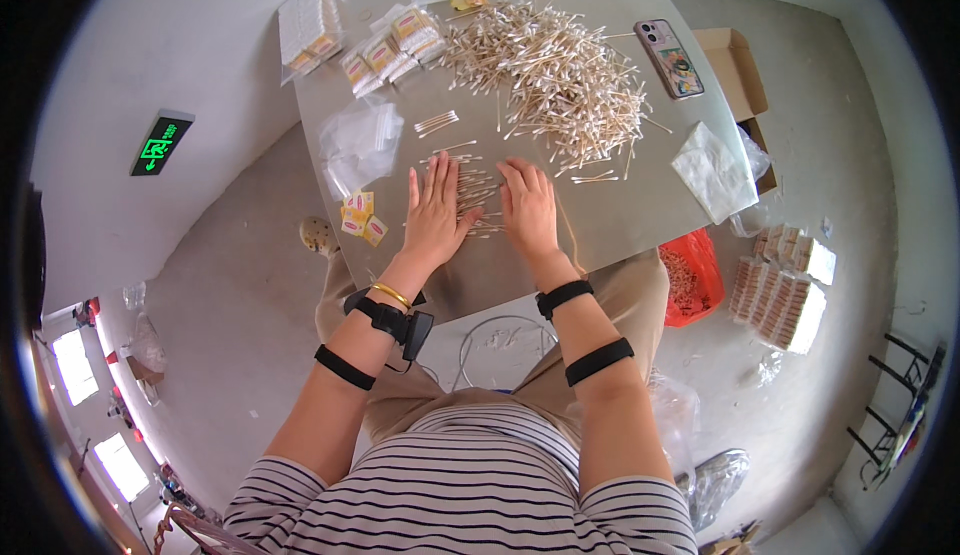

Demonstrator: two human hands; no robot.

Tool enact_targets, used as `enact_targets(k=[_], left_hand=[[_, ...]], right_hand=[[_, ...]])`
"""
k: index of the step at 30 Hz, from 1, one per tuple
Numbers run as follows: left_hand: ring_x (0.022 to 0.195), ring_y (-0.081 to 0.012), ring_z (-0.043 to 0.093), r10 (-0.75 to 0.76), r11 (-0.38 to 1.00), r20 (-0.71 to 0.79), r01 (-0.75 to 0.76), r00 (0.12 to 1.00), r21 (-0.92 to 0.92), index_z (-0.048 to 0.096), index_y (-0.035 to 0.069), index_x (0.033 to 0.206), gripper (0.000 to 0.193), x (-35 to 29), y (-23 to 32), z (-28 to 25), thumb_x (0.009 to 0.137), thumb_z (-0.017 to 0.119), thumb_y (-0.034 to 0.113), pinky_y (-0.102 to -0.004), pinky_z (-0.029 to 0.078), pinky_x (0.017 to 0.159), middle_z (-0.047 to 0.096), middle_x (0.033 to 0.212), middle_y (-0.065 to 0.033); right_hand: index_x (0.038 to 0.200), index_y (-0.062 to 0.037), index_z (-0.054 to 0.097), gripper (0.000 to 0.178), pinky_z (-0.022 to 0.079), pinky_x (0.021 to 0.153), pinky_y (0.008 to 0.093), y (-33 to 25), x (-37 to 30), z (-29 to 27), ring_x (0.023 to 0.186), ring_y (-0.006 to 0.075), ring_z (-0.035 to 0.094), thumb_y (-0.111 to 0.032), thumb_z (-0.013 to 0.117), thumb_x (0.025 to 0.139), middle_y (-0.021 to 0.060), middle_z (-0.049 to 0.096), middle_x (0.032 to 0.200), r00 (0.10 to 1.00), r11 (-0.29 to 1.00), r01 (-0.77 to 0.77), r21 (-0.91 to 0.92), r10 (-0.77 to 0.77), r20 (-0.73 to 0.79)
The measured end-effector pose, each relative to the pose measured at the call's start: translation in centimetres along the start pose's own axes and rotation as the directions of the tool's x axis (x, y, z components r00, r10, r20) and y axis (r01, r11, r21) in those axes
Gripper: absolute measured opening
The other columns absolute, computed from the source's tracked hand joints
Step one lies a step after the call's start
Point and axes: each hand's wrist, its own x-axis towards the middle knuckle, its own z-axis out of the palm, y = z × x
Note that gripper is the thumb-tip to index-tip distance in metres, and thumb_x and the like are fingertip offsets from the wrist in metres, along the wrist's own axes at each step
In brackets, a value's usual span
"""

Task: Sort and package cotton swabs into small plastic bags.

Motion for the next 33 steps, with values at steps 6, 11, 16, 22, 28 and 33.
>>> enact_targets(k=[6, 11, 16, 22, 28, 33], left_hand=[[0.153, -0.0311, 0.019, -0.014, 0.999, -0.001, 0.014, 1.0, 0.049, 0.023, -0.004, 0.155, 0.088, 0.6, -0.2, -0.3, 0.098, 0.045, 0.059, -0.0542, 0.004, 0.124, 0.02, 0.164, -0.0184], [0.153, -0.0322, 0.018, -0.039, 0.997, -0.076, 0.033, 0.996, -0.068, 0.021, -0.002, 0.156, 0.082, 0.6, -0.8, -0.9, 0.1, 0.043, 0.055, -0.0548, 0.006, 0.123, 0.019, 0.164, -0.0186], [0.152, -0.0364, 0.017, -0.108, 0.974, -0.127, 0.079, 0.986, -0.212, 0.022, 0.001, 0.156, 0.074, -3.2, -1.8, -2.4, 0.101, 0.048, 0.043, -0.055, 0.009, 0.123, 0.018, 0.164, -0.0206], [0.149, -0.0483, 0.014, -0.249, 0.936, -0.115, 0.209, 0.962, -0.282, 0.023, 0.002, 0.155, 0.074, -9.1, -0.8, -1.4, 0.098, 0.056, 0.035, -0.0558, 0.015, 0.121, 0.01, 0.162, -0.0289], [0.149, -0.0484, 0.015, -0.271, 0.922, -0.122, 0.222, 0.955, -0.317, 0.023, 0.002, 0.155, 0.075, -9.8, -0.5, -0.3, 0.098, 0.057, 0.037, -0.0555, 0.015, 0.121, 0.012, 0.162, -0.0294], [0.149, -0.0454, 0.019, -0.207, 0.922, -0.12, 0.152, 0.971, -0.357, 0.023, 0.002, 0.155, 0.076, -8.2, -0.5, -0.2, 0.098, 0.055, 0.04, -0.0557, 0.015, 0.121, 0.018, 0.16, -0.03]], right_hand=[[0.129, -0.0032, 0.058, 0.037, 0.042, 0.107, 0.0439, -0.7, -1.8, -0.6, 0.128, 0.0344, 0.05, -0.002, 0.052, 0.092, 0.0143, 0.057, 0.132, 1.0, 0.997, -0.017, 0.074, 0.018, -0.017], [0.123, -0.0038, 0.061, 0.032, 0.043, 0.103, 0.0441, -0.9, -3.2, -0.9, 0.122, 0.0349, 0.053, -0.002, 0.054, 0.091, 0.0138, 0.058, 0.128, 0.998, 0.995, -0.04, 0.09, 0.044, -0.039], [0.109, -0.0071, 0.066, 0.022, 0.046, 0.096, 0.0428, -0.6, -4.6, -1.6, 0.111, 0.0338, 0.055, -0.004, 0.063, 0.087, 0.011, 0.06, 0.118, 0.998, 0.997, -0.065, 0.038, 0.064, 0.006], [0.101, -0.0098, 0.067, 0.021, 0.044, 0.091, 0.0421, -1.1, -5.3, -1.9, 0.104, 0.0308, 0.054, -0.008, 0.073, 0.081, 0.0084, 0.058, 0.108, 0.996, 0.999, -0.05, -0.006, 0.051, 0.069], [0.092, -0.0113, 0.065, 0.014, 0.042, 0.083, 0.0412, -0.8, -4.9, -1.7, 0.097, 0.0292, 0.053, -0.012, 0.073, 0.081, 0.006, 0.057, 0.101, 0.994, 0.992, 0.017, -0.123, -0.003, 0.111], [0.088, -0.0114, 0.064, 0.009, 0.042, 0.082, 0.0407, -0.7, -4.2, -1.5, 0.095, 0.0274, 0.054, -0.013, 0.071, 0.083, 0.0049, 0.056, 0.097, 0.984, 0.979, 0.099, -0.178, -0.069, 0.166]])
